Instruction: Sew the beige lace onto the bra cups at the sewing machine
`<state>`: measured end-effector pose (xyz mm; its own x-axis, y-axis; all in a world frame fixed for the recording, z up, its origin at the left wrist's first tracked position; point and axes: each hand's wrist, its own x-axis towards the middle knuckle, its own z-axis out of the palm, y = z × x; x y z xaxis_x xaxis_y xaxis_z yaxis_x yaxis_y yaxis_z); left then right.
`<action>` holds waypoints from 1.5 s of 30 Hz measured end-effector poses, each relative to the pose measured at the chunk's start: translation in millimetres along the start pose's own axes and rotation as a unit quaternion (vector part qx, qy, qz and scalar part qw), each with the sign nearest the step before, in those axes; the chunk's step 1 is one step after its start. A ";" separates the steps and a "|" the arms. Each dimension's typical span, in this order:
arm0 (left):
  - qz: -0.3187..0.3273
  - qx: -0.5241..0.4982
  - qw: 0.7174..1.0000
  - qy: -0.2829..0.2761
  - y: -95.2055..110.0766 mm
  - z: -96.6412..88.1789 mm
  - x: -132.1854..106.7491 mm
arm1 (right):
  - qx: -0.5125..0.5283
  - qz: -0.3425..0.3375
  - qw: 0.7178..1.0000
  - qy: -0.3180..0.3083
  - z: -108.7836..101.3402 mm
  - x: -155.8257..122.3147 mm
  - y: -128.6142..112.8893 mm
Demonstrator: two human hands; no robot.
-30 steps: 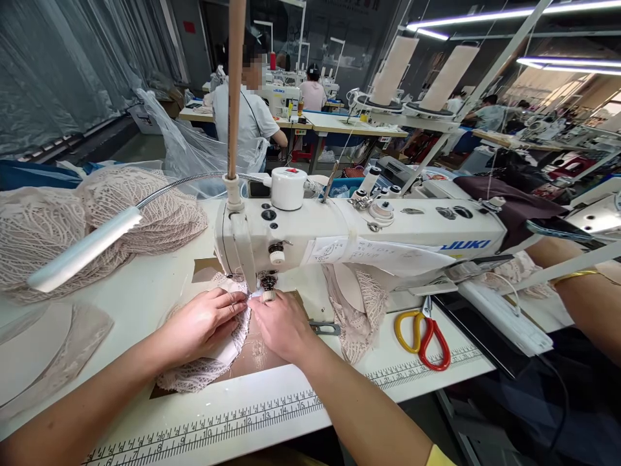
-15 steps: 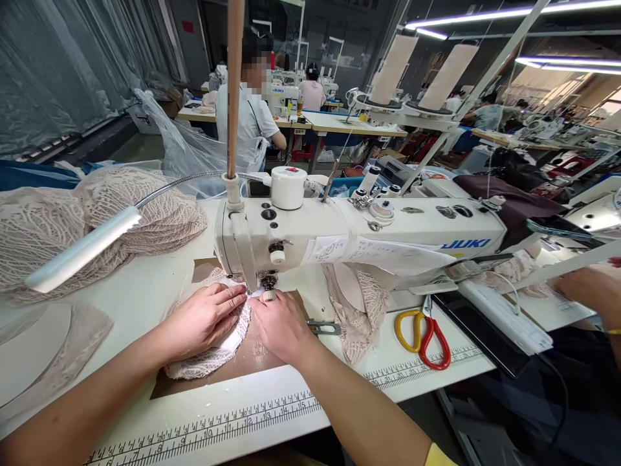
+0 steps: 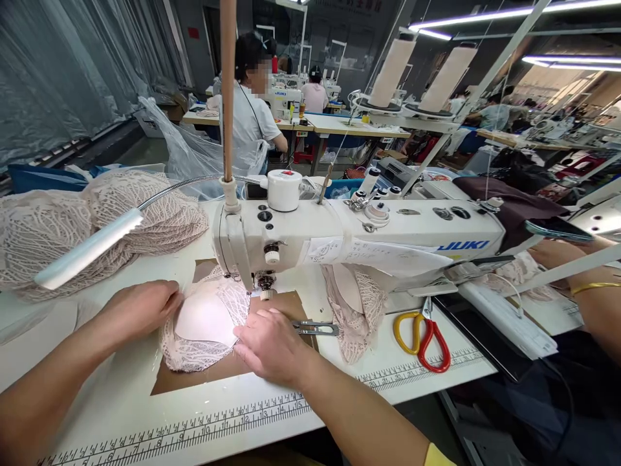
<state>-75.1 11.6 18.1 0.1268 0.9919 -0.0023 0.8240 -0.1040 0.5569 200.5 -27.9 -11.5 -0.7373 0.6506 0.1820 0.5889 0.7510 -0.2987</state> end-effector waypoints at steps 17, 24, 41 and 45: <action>-0.162 -0.500 0.828 -0.196 21.3 26.8 -3.7 | -0.032 0.068 0.996 0.037 6.2 2.5 11.3; -0.155 -0.459 0.851 -0.203 12.1 28.3 -6.9 | -0.063 0.079 0.995 0.005 5.8 3.1 11.4; -0.135 -0.472 0.844 -0.217 12.7 30.7 -9.0 | -0.074 0.087 0.993 0.036 7.1 3.2 11.4; -0.140 -0.463 0.853 -0.199 15.5 30.2 -7.9 | -0.091 0.098 0.990 0.040 9.8 5.3 10.9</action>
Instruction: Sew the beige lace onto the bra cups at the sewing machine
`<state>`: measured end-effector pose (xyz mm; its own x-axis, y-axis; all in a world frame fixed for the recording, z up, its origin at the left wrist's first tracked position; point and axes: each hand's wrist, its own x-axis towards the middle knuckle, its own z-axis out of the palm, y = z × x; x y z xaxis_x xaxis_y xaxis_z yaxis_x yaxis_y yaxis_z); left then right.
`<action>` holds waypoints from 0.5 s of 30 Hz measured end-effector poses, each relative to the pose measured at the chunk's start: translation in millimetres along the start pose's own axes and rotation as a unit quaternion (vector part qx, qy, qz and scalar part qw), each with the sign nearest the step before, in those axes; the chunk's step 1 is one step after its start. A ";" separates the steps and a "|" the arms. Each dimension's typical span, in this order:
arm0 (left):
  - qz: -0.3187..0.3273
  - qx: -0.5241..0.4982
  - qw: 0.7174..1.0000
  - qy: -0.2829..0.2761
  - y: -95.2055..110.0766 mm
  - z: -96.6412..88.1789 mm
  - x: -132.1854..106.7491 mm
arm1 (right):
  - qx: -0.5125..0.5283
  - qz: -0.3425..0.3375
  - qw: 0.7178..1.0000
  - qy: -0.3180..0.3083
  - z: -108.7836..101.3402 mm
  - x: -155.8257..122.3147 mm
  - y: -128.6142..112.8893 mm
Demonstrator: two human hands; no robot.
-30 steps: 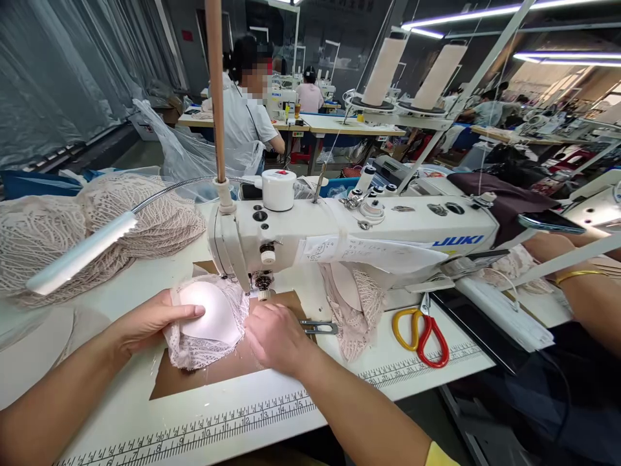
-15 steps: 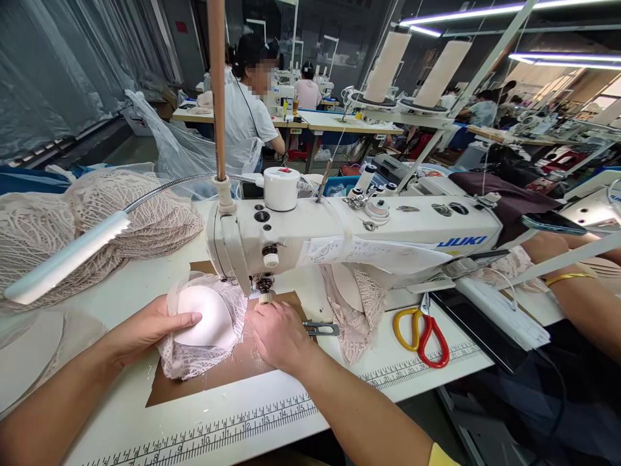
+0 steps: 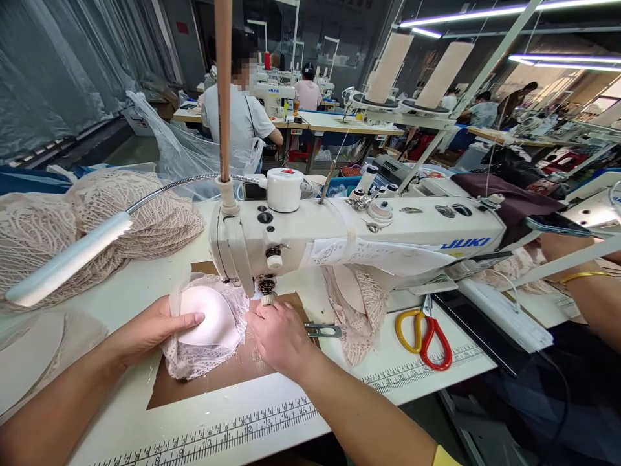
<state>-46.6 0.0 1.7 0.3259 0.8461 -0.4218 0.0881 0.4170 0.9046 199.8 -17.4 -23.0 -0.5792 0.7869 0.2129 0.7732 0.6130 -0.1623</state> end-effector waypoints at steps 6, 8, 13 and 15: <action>0.020 0.005 0.998 0.055 4.7 4.3 1.4 | -0.022 0.024 0.999 -0.006 3.6 6.5 -2.5; 0.024 0.006 0.998 0.061 3.9 3.8 2.8 | -0.026 0.034 0.999 -0.010 4.4 8.0 -2.6; 0.031 0.000 0.999 0.040 -2.4 -0.3 6.9 | -0.033 0.040 0.999 0.002 6.4 7.7 -0.6; 0.037 -0.009 0.999 0.036 -3.7 -0.6 7.4 | -0.030 0.036 0.999 0.017 6.5 6.4 0.4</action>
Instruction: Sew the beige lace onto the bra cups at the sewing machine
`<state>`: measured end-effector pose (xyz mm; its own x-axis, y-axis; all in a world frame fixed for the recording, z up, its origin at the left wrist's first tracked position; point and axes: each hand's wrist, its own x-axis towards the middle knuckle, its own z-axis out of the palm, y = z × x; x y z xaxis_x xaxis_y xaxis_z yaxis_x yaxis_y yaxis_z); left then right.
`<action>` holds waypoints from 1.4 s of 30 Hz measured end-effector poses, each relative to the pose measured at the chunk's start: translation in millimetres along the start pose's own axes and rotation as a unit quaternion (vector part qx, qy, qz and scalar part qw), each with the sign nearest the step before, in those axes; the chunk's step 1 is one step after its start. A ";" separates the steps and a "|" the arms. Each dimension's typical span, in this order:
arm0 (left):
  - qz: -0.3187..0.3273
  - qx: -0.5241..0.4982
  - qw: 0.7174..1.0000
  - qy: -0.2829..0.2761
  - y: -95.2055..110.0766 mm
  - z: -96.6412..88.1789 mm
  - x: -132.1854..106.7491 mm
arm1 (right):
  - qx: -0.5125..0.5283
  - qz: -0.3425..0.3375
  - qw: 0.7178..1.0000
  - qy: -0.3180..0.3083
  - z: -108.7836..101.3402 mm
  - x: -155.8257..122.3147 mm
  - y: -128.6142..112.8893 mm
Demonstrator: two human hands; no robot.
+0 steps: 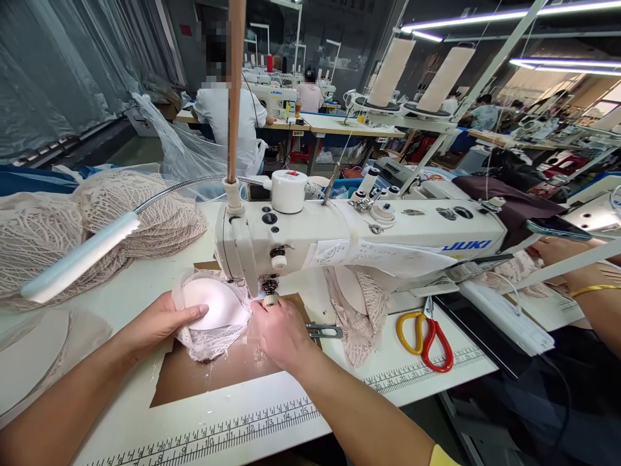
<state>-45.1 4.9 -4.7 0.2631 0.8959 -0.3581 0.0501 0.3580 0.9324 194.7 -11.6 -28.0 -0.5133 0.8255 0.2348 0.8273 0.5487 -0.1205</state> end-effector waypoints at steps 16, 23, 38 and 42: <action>0.031 -0.008 0.999 0.042 -4.4 -2.7 4.1 | 0.012 -0.016 1.000 0.003 0.6 0.6 1.2; 0.040 -0.007 0.999 0.033 -6.0 -3.9 3.0 | 0.050 -0.069 0.996 0.004 -1.5 -0.1 -0.1; 0.006 0.159 0.987 0.023 -3.0 -10.8 -1.3 | -0.032 -0.016 0.999 -0.012 -0.7 2.8 -4.0; -0.036 0.229 0.972 -0.040 2.3 -16.8 -5.8 | -0.031 -0.003 0.999 -0.010 0.0 4.3 -2.8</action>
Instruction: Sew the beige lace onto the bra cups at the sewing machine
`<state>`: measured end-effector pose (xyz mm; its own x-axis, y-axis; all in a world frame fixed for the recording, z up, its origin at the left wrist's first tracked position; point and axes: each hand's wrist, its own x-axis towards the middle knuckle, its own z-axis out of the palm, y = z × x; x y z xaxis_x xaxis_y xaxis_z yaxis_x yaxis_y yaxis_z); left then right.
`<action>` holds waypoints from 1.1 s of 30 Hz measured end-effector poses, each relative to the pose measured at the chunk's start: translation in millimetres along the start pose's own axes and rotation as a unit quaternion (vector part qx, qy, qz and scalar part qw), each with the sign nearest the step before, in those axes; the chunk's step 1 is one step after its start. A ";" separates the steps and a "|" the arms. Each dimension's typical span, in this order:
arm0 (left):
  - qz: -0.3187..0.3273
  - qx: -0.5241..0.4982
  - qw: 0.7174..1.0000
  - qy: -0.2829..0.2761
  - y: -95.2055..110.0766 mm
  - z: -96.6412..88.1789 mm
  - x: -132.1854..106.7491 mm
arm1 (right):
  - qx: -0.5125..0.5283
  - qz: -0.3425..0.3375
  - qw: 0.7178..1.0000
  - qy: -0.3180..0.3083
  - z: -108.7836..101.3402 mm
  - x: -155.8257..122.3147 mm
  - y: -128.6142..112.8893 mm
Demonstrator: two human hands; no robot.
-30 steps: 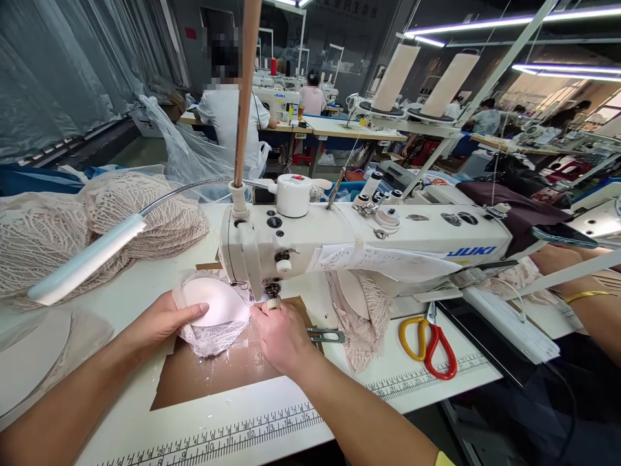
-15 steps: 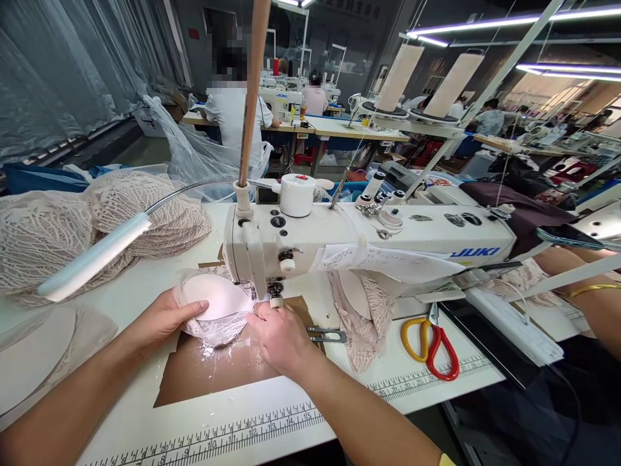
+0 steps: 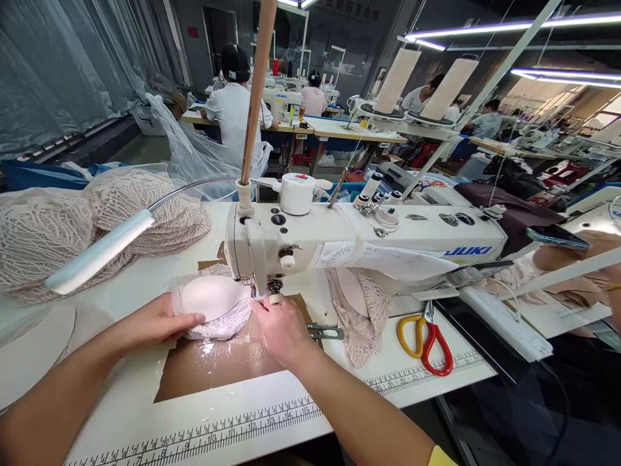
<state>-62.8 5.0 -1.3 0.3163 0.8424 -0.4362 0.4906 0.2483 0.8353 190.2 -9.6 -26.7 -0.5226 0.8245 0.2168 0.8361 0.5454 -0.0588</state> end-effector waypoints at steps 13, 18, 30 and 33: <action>0.142 0.180 0.973 -0.040 29.4 -10.4 -44.2 | 0.076 -0.013 0.996 0.044 -0.2 -8.4 6.2; 0.333 0.362 0.867 0.077 41.2 12.5 -19.5 | 0.096 -0.038 0.995 0.014 -3.4 -5.7 -0.1; 0.442 0.471 0.760 0.069 13.6 36.8 26.3 | 0.074 -0.021 0.997 -0.031 -6.2 -4.5 -1.3; 0.426 0.473 0.767 0.085 15.3 42.8 24.1 | 0.076 -0.008 0.997 -0.032 -6.4 -5.0 -1.7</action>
<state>-12.9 8.6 -13.4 0.7785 0.5759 0.2497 0.5589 -0.8170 0.1418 192.5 -15.7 -21.5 -0.5494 0.8208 0.1563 0.7950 0.5711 -0.2043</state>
